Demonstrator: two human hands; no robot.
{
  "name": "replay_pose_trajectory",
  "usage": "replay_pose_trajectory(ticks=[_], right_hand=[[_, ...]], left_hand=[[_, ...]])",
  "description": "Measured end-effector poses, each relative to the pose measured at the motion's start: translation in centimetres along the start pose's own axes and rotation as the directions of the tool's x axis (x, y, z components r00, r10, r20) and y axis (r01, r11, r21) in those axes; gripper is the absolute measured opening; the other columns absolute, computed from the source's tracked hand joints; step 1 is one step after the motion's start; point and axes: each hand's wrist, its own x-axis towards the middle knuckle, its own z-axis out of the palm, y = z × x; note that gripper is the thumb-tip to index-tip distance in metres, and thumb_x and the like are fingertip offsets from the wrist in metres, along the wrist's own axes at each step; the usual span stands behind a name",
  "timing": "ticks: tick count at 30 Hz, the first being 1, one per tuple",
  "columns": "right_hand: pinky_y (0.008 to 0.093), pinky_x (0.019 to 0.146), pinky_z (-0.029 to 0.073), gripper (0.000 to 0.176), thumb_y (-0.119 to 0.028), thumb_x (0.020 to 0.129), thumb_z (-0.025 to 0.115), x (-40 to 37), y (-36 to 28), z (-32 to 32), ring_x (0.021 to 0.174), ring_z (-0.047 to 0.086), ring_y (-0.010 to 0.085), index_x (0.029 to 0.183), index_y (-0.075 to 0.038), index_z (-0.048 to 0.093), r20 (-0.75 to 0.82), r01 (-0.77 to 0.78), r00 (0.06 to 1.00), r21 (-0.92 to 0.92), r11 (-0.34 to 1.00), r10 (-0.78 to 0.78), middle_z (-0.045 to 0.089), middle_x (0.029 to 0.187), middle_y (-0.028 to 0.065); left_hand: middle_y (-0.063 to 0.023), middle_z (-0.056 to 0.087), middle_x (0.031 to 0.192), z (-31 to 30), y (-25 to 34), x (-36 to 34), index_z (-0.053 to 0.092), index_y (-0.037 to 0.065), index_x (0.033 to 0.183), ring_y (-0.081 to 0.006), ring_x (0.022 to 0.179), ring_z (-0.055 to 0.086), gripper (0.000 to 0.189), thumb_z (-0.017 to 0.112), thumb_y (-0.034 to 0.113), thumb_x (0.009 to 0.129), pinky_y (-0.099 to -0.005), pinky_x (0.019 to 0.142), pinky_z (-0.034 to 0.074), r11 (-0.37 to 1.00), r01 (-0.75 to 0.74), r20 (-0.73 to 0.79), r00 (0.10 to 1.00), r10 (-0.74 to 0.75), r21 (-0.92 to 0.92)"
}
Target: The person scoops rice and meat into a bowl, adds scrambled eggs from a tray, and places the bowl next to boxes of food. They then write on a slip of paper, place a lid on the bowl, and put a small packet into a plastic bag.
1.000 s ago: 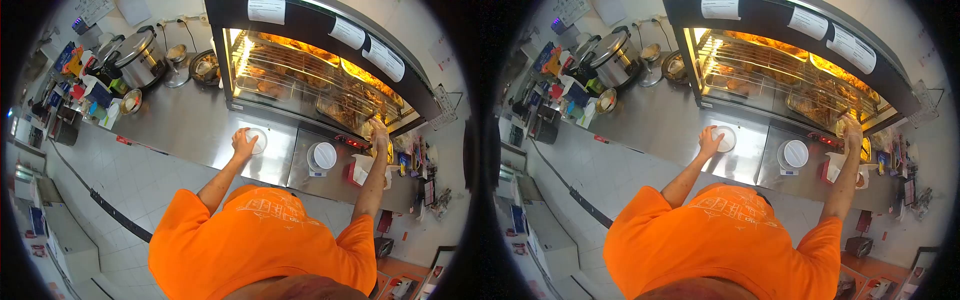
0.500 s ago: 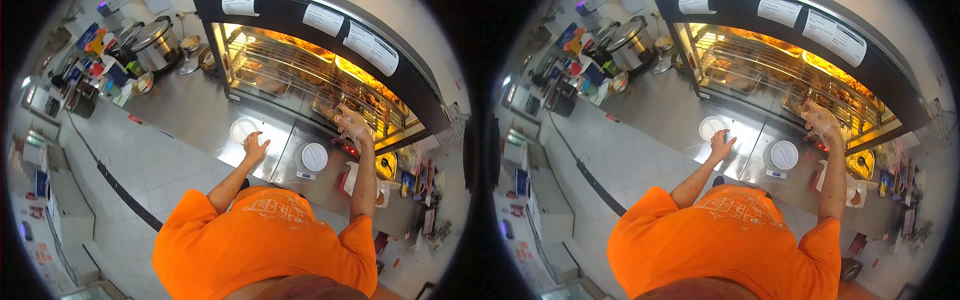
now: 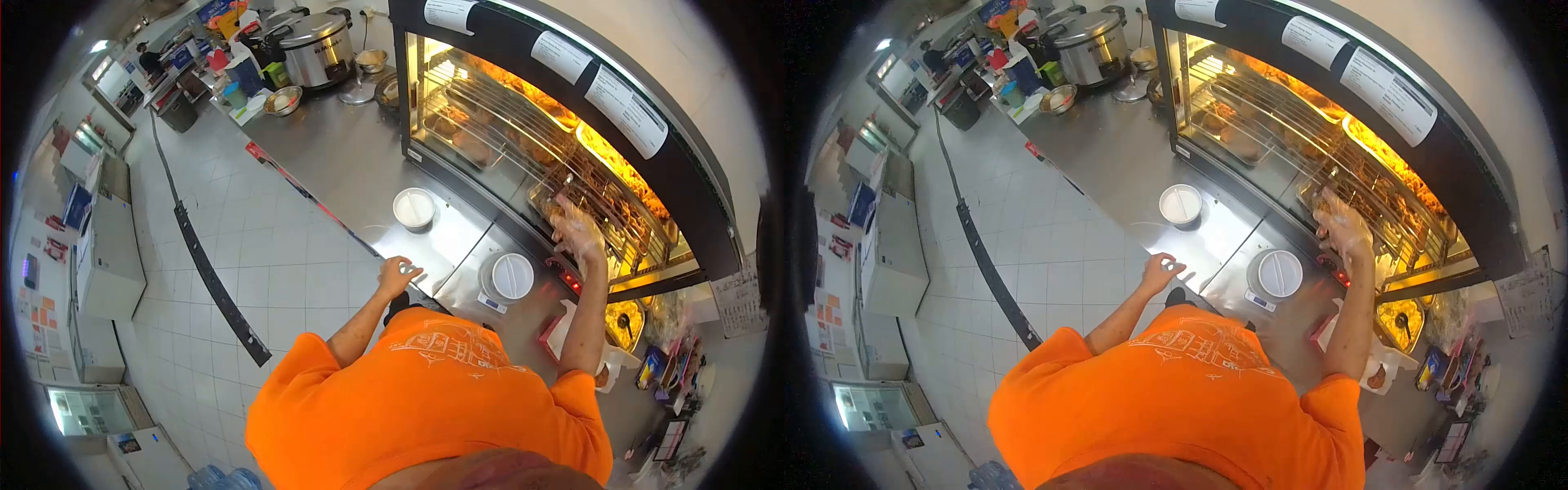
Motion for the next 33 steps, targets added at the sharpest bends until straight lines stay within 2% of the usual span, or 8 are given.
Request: replay_pose_trajectory(ticks=[3, 4, 7, 10, 17, 20, 26, 33], right_hand=[[0.0268, 0.051, 0.045, 0.058, -0.022, 0.087, 0.066, -1.8, 2.1, 0.5, 0.062, 0.052, 0.0100, 0.139, -0.010, 0.042, -0.042, -0.002, 0.999, 0.188, 0.982, 0.010, 0.051, 0.071, -0.0002], [0.0269, 0.051, 0.045, 0.057, -0.021, 0.087, 0.066, -2.1, 3.3, 0.6, 0.061, 0.052, 0.0101, 0.138, -0.010, 0.044, -0.062, 0.003, 0.998, 0.262, 0.965, 0.014, 0.052, 0.071, 0.0000], [0.0272, 0.051, 0.047, 0.052, -0.022, 0.088, 0.066, -3.3, 7.3, 0.3, 0.060, 0.052, 0.0103, 0.135, -0.009, 0.046, -0.016, -0.065, 0.997, 0.360, 0.931, 0.075, 0.052, 0.069, 0.0004], [0.0284, 0.051, 0.049, 0.049, -0.021, 0.090, 0.064, -3.8, 10.2, -1.2, 0.057, 0.051, 0.0105, 0.134, -0.008, 0.046, 0.025, -0.129, 0.992, 0.254, 0.959, 0.127, 0.052, 0.068, 0.0000], [0.0279, 0.046, 0.050, 0.040, -0.026, 0.093, 0.060, -5.3, 12.6, -3.1, 0.049, 0.051, 0.0101, 0.128, -0.009, 0.051, -0.227, -0.016, 0.965, 0.449, 0.894, 0.131, 0.051, 0.058, 0.0004], [0.0270, 0.043, 0.049, 0.038, -0.025, 0.094, 0.059, -4.9, 13.4, -2.2, 0.045, 0.048, 0.0098, 0.127, -0.008, 0.053, -0.276, -0.011, 0.951, 0.425, 0.905, 0.141, 0.051, 0.055, -0.0002], [0.0291, 0.045, 0.050, 0.042, -0.030, 0.091, 0.062, -4.8, 11.4, 0.1, 0.040, 0.040, 0.0064, 0.126, -0.007, 0.053, -0.283, -0.021, 0.948, 0.403, 0.915, 0.147, 0.052, 0.055, 0.0001], [0.0247, 0.045, 0.048, 0.036, -0.026, 0.091, 0.064, -4.3, 6.4, 2.2, 0.048, 0.049, 0.0073, 0.123, -0.011, 0.057, -0.381, 0.072, 0.920, 0.396, 0.915, 0.092, 0.051, 0.058, -0.0020]], left_hand=[[-0.0118, 0.051, 0.122, 0.0, -0.8, 0.0, 0.058, 0.016, 0.112, -0.0341, 0.119, 0.041, 0.054, 0.074, 0.050, 0.073, -0.0537, 0.092, 0.034, 0.996, 0.089, -0.066, 0.994, -0.089, -0.002], [-0.0132, 0.049, 0.127, -0.1, -0.8, 0.2, 0.048, 0.016, 0.129, -0.0357, 0.123, 0.038, 0.068, 0.072, 0.050, 0.075, -0.0562, 0.095, 0.032, 0.991, 0.134, -0.038, 0.990, -0.134, 0.000], [-0.0156, 0.045, 0.136, 0.4, 0.2, 0.3, 0.024, 0.017, 0.147, -0.0378, 0.128, 0.034, 0.091, 0.072, 0.049, 0.076, -0.0597, 0.098, 0.027, 0.978, 0.206, -0.070, 0.976, -0.208, -0.038], [-0.0174, 0.038, 0.143, 0.4, 1.4, 2.0, 0.001, 0.017, 0.151, -0.0398, 0.131, 0.031, 0.108, 0.072, 0.048, 0.076, -0.0613, 0.101, 0.022, 0.980, 0.200, -0.080, 0.976, -0.201, -0.022], [-0.0164, 0.044, 0.138, -2.8, 5.3, 8.4, -0.005, 0.015, 0.151, -0.0390, 0.125, 0.038, 0.110, 0.072, 0.043, 0.077, -0.0625, 0.099, 0.020, 0.994, -0.024, -0.273, 0.962, -0.007, -0.109], [-0.0095, 0.053, 0.128, -4.2, 7.3, 10.2, -0.004, 0.011, 0.150, -0.0338, 0.123, 0.041, 0.110, 0.071, 0.044, 0.078, -0.0618, 0.099, 0.017, 0.980, -0.059, -0.319, 0.948, -0.004, -0.189], [0.0032, 0.069, 0.103, -8.5, 11.9, 11.9, -0.004, 0.005, 0.150, -0.0212, 0.113, 0.054, 0.105, 0.063, 0.052, 0.083, -0.0616, 0.100, 0.006, 0.993, -0.074, -0.196, 0.979, 0.054, -0.092], [0.0029, 0.071, 0.098, -10.1, 11.3, 13.8, -0.006, 0.009, 0.150, -0.0193, 0.107, 0.059, 0.103, 0.060, 0.053, 0.085, -0.0624, 0.100, 0.007, 0.986, 0.002, -0.162, 0.986, -0.030, -0.168]])
